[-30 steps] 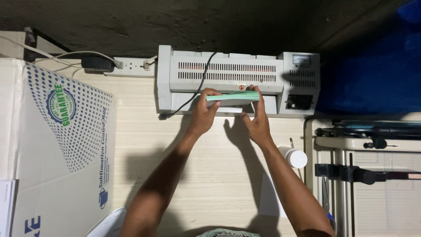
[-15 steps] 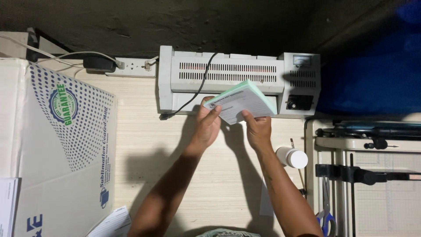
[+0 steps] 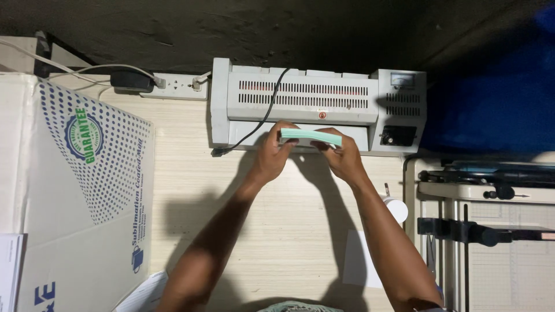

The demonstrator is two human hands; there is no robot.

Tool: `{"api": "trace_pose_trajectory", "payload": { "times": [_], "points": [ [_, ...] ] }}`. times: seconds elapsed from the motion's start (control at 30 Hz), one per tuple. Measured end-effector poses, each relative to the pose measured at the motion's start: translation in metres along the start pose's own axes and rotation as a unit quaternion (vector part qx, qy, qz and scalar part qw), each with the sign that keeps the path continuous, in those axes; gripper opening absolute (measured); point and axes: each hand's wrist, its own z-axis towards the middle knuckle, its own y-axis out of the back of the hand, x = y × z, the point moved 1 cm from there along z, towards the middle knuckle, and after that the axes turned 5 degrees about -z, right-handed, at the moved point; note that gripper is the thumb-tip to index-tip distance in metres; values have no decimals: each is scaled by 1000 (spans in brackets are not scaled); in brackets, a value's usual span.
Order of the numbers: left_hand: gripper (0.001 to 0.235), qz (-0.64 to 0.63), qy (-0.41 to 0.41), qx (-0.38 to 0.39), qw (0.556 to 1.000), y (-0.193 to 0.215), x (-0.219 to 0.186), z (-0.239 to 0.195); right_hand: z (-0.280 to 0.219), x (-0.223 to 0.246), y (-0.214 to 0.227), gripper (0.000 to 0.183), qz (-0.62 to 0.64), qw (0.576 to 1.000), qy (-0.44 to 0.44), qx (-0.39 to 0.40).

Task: Inspecting and sorting a stack of green printed leaflets and white cards on a work table.

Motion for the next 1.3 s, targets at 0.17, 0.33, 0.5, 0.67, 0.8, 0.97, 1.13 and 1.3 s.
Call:
{"api": "trace_pose_trajectory", "payload": {
  "times": [0.17, 0.33, 0.5, 0.67, 0.8, 0.97, 1.13, 1.3],
  "points": [
    [25, -21, -48, -40, 998, -12, 18, -1, 5, -27, -17, 33, 66, 997, 28, -10],
    [26, -44, -57, -71, 995, -21, 17, -4, 5, -25, -23, 38, 107, 993, 16, -42],
    [25, -19, -70, -73, 995, -24, 15, -5, 4, -36, -23, 35, 114, 991, 25, -58],
    [20, -5, -52, -64, 997, -21, 14, -5, 3, -29, -22, 34, 132, 989, 48, -48],
    [17, 3, 19, -52, 998, -17, 15, -6, 3, -30, -20, 32, 113, 992, 18, -47],
    [28, -149, 49, -84, 984, -14, 36, -4, 1, -37, -9, 29, 70, 993, -78, -52],
    [44, -388, 70, -135, 909, -22, 2, 0, -11, -50, -15, 38, 262, 952, -98, -125],
    [40, -355, 56, -124, 925, 3, 38, -2, -13, -16, -4, 31, 180, 965, -84, -169]
  ]
}}
